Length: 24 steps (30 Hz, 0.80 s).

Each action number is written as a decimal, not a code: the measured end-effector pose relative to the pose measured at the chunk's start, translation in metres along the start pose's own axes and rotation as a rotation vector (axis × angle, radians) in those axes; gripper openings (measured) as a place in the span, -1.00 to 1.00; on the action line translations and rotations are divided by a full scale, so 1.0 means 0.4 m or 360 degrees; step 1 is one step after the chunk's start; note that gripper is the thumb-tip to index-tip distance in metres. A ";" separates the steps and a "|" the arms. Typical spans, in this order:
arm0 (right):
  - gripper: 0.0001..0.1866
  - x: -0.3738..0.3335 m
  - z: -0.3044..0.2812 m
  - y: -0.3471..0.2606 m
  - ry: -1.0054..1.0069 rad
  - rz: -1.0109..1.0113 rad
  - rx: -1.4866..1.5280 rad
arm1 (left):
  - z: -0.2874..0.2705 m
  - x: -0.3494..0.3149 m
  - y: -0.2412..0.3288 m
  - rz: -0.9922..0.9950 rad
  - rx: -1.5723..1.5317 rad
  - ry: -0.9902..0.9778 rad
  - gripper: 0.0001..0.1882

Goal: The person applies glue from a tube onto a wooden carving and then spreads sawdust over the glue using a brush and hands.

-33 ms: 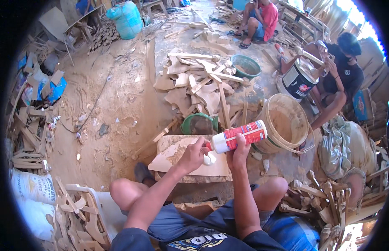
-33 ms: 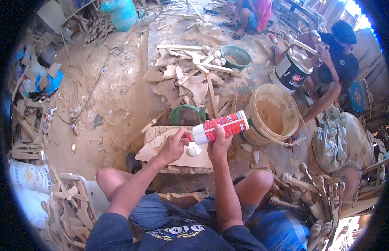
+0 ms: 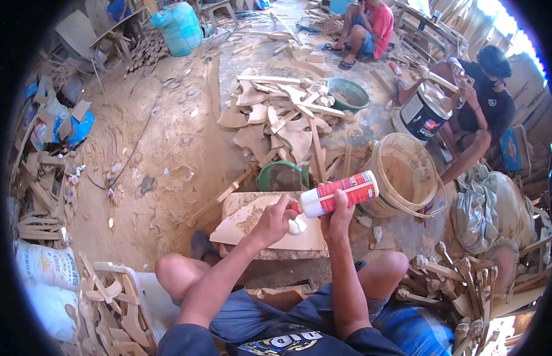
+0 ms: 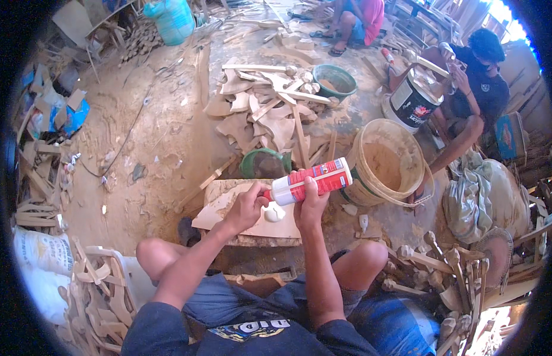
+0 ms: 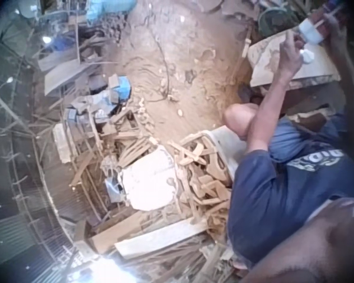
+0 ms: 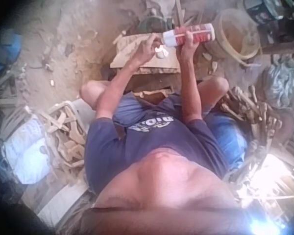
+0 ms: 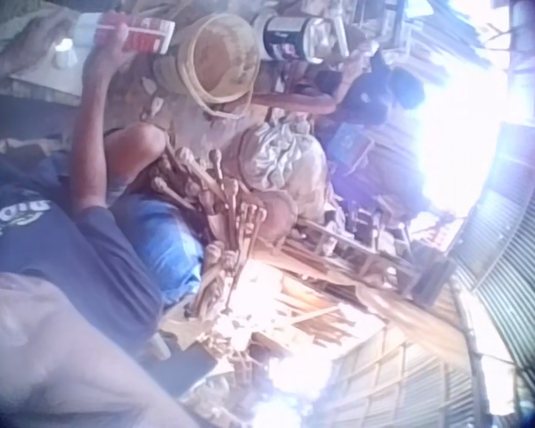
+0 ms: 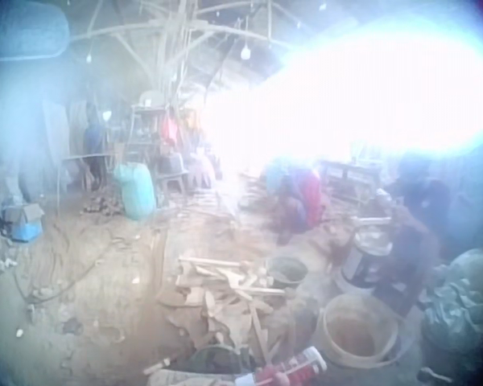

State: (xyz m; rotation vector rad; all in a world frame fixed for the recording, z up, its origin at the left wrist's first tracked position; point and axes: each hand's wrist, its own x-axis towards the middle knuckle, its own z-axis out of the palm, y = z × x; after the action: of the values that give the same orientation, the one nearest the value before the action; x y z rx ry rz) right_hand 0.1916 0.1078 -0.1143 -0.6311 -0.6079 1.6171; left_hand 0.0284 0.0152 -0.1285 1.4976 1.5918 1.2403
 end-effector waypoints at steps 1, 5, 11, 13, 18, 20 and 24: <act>-0.63 0.000 -0.002 0.004 -0.0013 -0.0018 -0.0010 | 0.004 0.001 0.003 0.0076 -0.0002 0.0086 -0.81; -0.62 -0.005 -0.001 0.018 0.0016 -0.0043 0.0049 | -0.009 0.007 0.008 0.0223 0.0305 0.0165 -0.80; -0.66 -0.046 0.024 0.003 0.0190 -0.0019 0.0150 | -0.039 0.019 0.054 0.0671 0.1092 0.0362 -0.80; -0.66 -0.038 0.012 -0.016 0.0204 -0.0084 0.0143 | -0.052 0.022 0.100 0.0590 0.1066 0.0323 -0.79; -0.59 -0.049 0.035 -0.065 0.0190 -0.0101 0.0123 | -0.101 0.008 0.096 0.0401 0.0490 0.0016 -0.79; -0.59 -0.044 0.023 -0.076 0.0189 -0.0102 0.0173 | -0.105 0.022 0.133 0.0205 0.0376 -0.0149 -0.79; -0.60 -0.042 0.017 -0.069 0.0205 -0.0106 0.0292 | -0.101 0.023 0.152 0.0198 0.0394 0.0096 -0.90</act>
State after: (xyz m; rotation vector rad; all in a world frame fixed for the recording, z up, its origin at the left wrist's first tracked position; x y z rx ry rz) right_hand 0.2080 0.0944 -0.0891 -0.5684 -0.3773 1.5363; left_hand 0.0141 0.0106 -0.0564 1.7503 1.7671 1.1991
